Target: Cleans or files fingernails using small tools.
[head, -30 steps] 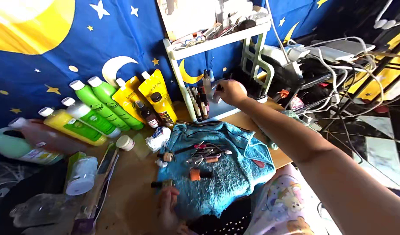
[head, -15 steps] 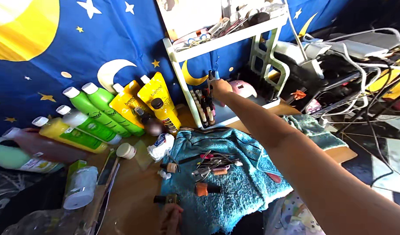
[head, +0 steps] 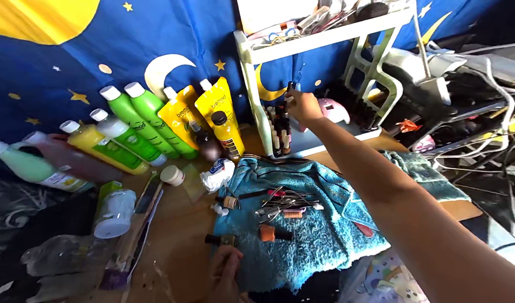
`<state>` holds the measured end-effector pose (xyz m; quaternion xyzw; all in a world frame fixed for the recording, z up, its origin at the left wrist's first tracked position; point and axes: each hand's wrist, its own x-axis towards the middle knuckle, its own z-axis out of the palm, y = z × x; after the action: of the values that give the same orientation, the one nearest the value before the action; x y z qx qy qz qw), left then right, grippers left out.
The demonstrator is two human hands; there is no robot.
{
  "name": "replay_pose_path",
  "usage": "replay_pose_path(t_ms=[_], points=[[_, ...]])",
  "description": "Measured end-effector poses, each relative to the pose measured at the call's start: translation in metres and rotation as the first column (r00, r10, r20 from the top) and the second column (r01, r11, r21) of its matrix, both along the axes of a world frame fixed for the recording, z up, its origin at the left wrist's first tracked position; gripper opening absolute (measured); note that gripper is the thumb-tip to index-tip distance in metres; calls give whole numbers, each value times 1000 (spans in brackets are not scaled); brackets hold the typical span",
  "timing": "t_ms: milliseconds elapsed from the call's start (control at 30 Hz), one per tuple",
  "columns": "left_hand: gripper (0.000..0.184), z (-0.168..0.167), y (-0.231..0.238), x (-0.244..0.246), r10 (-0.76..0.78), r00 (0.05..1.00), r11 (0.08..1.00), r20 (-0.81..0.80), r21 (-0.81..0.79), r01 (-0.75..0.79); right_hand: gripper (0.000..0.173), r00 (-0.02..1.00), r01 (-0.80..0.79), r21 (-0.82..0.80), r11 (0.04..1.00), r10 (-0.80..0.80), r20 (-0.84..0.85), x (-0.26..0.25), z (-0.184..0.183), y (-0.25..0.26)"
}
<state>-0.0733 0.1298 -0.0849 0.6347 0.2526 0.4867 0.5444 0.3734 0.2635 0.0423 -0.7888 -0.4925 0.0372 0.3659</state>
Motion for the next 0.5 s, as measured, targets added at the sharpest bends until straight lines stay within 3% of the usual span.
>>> replay_pose_path(t_ms=[167,233,367,433,500], points=[[17,-1,2,3,-10,998,999,64,33,8,25,974,-174,390,904,99,204,-48,9,-62],[17,-4,3,1,-15,995,1000,103,27,12,24,946,-319,444,837,252,206,-87,5,-87],[17,-4,2,1,-4,993,1000,122,-16,6,23,734,-678,236,696,625,265,-166,-21,-113],[18,-1,0,0,25,995,1000,98,-1,-25,17,659,-747,101,657,710,249,-200,-35,-110],[17,-4,1,1,44,995,999,93,6,-45,15,657,-742,-5,670,730,189,-226,-41,-98]])
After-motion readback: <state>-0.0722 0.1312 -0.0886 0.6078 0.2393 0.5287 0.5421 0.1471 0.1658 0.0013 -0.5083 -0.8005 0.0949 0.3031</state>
